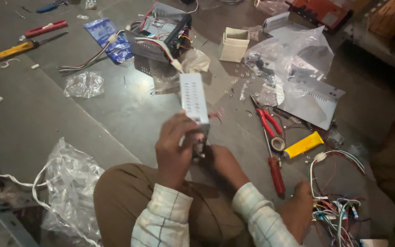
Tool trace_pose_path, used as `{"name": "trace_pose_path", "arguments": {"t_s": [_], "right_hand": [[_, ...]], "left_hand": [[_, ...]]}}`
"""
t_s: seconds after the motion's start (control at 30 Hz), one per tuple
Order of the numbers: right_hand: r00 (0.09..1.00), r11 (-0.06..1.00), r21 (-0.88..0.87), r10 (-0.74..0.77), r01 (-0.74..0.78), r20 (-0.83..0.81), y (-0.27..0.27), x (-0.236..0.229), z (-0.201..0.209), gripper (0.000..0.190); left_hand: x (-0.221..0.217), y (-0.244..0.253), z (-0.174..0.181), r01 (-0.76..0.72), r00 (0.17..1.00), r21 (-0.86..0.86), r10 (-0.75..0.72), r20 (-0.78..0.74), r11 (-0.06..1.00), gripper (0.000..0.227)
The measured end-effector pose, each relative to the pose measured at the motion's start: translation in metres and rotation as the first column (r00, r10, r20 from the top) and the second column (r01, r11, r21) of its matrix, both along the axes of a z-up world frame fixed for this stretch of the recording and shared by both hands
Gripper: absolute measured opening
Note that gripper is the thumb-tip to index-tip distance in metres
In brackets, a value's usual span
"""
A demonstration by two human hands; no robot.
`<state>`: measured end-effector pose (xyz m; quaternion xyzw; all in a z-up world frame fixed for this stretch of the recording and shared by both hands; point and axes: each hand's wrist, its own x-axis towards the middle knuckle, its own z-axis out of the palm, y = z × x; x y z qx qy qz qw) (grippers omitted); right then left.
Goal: The person assembles an electronic device by connecting wires to a metal casing and securing a black component inside. They use a screwdriver to tighten screws on the casing and attach a white vented cover to the assembly.
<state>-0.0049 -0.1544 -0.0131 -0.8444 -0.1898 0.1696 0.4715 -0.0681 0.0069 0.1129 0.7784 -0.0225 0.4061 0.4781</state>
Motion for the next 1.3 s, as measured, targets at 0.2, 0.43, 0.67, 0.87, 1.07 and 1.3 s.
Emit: {"name": "trace_pose_path", "arguments": {"t_s": [0.2, 0.43, 0.67, 0.87, 1.07, 1.3], "right_hand": [[0.976, 0.995, 0.056, -0.097, 0.088, 0.193, 0.002, -0.002, -0.012, 0.026], [0.93, 0.976, -0.056, -0.181, 0.209, 0.321, -0.032, 0.049, 0.06, 0.032], [0.952, 0.891, 0.453, -0.166, 0.033, 0.258, -0.046, 0.039, 0.132, 0.021], [0.662, 0.413, 0.554, -0.644, 0.723, -0.384, -0.101, 0.042, 0.057, 0.016], [0.597, 0.275, 0.64, -0.716, 0.717, -0.361, -0.169, 0.049, 0.055, 0.015], [0.543, 0.219, 0.656, -0.768, 0.722, -0.341, -0.206, 0.022, 0.072, 0.018]], "left_hand": [[-0.004, -0.004, -0.008, 0.044, 0.999, 0.064, -0.042, -0.034, 0.997, 0.027], [0.001, 0.0, -0.005, 0.104, 0.994, -0.013, -0.105, -0.04, 0.994, 0.025], [0.001, -0.003, -0.007, 0.125, 0.989, -0.075, -0.13, -0.07, 0.989, 0.027], [0.0, -0.005, -0.008, 0.073, 0.995, 0.027, -0.071, -0.073, 0.997, 0.027], [0.001, -0.009, -0.001, 0.034, 0.995, 0.064, -0.028, -0.093, 0.997, 0.027], [0.001, -0.018, -0.005, 0.047, 0.994, 0.023, -0.045, -0.101, 0.999, 0.03]]}}
